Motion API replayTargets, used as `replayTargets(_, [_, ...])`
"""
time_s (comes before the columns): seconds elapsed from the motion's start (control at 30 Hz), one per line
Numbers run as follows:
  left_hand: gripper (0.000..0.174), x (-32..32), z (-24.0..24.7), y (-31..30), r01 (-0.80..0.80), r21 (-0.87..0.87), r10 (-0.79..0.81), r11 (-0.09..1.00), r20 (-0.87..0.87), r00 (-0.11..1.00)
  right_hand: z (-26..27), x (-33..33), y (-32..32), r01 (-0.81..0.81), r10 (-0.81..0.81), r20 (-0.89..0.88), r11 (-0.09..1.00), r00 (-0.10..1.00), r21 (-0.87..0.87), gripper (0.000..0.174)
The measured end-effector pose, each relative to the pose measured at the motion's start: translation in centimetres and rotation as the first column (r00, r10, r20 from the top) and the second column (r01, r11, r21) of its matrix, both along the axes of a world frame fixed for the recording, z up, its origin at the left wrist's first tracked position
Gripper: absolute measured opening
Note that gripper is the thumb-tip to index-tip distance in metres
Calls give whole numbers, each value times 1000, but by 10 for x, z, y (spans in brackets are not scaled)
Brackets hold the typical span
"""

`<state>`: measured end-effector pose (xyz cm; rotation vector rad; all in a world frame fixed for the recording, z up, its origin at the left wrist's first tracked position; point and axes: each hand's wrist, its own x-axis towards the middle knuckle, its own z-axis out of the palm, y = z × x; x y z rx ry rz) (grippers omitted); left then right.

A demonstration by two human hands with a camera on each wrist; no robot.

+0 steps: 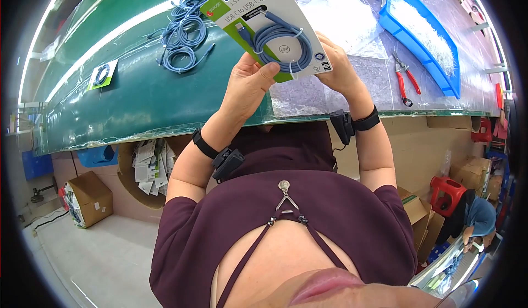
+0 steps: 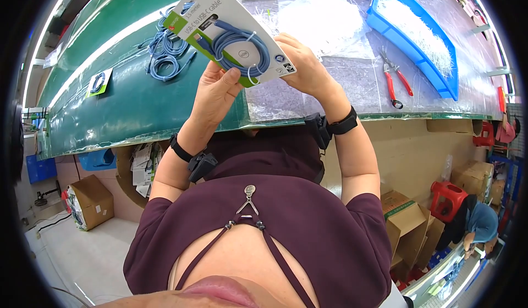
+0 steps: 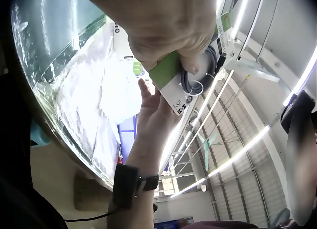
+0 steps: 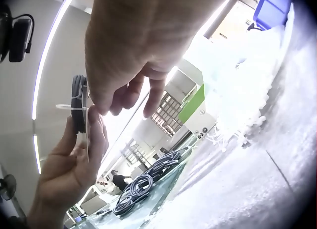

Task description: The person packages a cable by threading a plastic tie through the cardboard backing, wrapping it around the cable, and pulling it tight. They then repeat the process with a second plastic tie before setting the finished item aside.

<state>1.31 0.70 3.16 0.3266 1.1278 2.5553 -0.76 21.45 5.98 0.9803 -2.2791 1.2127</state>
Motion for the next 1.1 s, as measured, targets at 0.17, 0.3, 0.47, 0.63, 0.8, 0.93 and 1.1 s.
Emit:
replayTargets(0.17, [31,5,9,3,-41,-37,41,998,-1,999,3,-1,1,-37,46,-167,998,985,53,35])
replayTargets(0.3, [29,6,14,1,17,58,-21,998,79,997,5,2,-3,-47,55,-196,998,979,43,33])
replayTargets(0.47, [26,0,13,-5,137,153,-156,979,123,980,3,2,-6,-23,38,-259,998,965,62,33])
replayTargets(0.63, [24,0,8,-8,167,122,-180,978,112,977,-18,-12,7,26,-24,-130,1000,991,9,33])
replayTargets(0.8, [25,-3,9,-3,118,31,-120,993,108,987,-27,-13,3,17,-15,-57,999,998,35,33])
replayTargets(0.93, [28,-8,8,-5,58,-48,-55,997,73,996,-23,-3,0,8,-6,40,999,999,-44,38])
replayTargets(1.1, [40,-6,5,-2,98,-88,-91,991,73,993,-39,4,1,34,-16,296,998,955,-57,31])
